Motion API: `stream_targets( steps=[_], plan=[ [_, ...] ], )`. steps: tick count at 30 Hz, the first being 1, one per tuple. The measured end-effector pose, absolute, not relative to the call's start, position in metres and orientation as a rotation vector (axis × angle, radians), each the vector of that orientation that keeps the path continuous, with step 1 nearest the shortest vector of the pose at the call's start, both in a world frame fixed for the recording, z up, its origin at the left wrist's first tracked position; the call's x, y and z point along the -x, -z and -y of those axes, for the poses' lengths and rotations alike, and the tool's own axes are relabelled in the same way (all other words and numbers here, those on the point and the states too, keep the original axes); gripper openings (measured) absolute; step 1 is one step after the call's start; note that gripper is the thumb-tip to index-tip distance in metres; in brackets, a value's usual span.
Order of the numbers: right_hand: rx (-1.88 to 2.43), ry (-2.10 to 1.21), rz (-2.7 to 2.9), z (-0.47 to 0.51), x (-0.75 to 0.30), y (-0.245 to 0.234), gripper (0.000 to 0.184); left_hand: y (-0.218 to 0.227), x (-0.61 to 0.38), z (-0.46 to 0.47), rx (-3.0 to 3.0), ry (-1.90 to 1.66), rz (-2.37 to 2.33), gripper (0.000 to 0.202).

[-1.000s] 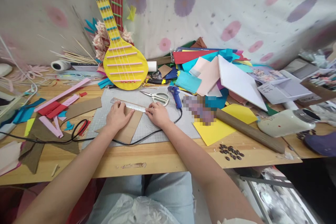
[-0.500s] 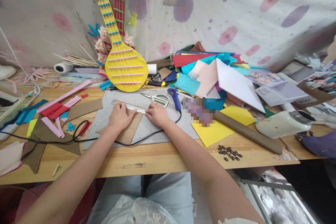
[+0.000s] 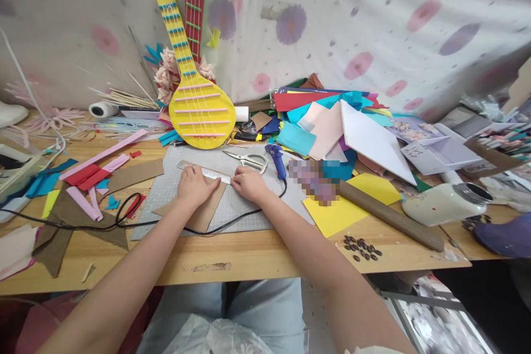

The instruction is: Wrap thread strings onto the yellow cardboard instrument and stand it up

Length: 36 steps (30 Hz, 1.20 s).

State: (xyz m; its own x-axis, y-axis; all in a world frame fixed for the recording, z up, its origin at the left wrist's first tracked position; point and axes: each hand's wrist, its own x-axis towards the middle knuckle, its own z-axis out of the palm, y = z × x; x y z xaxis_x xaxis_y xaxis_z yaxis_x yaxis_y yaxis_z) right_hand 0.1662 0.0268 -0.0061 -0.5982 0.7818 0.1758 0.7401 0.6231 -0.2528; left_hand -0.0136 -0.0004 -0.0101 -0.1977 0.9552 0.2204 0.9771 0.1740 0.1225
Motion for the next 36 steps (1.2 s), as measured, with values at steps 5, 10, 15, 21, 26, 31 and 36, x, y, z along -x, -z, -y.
stream_targets(
  steps=[5,10,15,21,26,31,36],
  plan=[
    [1.299,-0.195,2.610,-0.026,-0.162,-0.003,0.030,0.008,0.013,0.001,1.945,0.319,2.344,0.066],
    [1.625,-0.034,2.437,-0.070,-0.152,-0.035,0.032,0.008,0.013,0.003,1.961,0.349,2.334,0.066],
    [1.926,0.037,2.426,-0.140,-0.135,-0.041,0.037,0.009,0.013,0.005,1.969,0.349,2.342,0.065],
    [2.031,0.051,2.431,-0.172,-0.128,-0.020,0.043,0.012,0.013,0.005,1.984,0.359,2.358,0.066],
    [2.070,0.087,2.413,-0.179,-0.125,-0.017,0.045,0.012,0.013,0.006,1.985,0.353,2.363,0.068],
    [2.118,0.119,2.400,-0.186,-0.123,-0.023,0.044,0.012,0.012,0.007,1.982,0.387,2.376,0.068],
    [2.033,0.197,2.482,-0.184,-0.126,-0.036,0.040,0.013,0.012,0.007,1.984,0.381,2.364,0.069]
  ],
)
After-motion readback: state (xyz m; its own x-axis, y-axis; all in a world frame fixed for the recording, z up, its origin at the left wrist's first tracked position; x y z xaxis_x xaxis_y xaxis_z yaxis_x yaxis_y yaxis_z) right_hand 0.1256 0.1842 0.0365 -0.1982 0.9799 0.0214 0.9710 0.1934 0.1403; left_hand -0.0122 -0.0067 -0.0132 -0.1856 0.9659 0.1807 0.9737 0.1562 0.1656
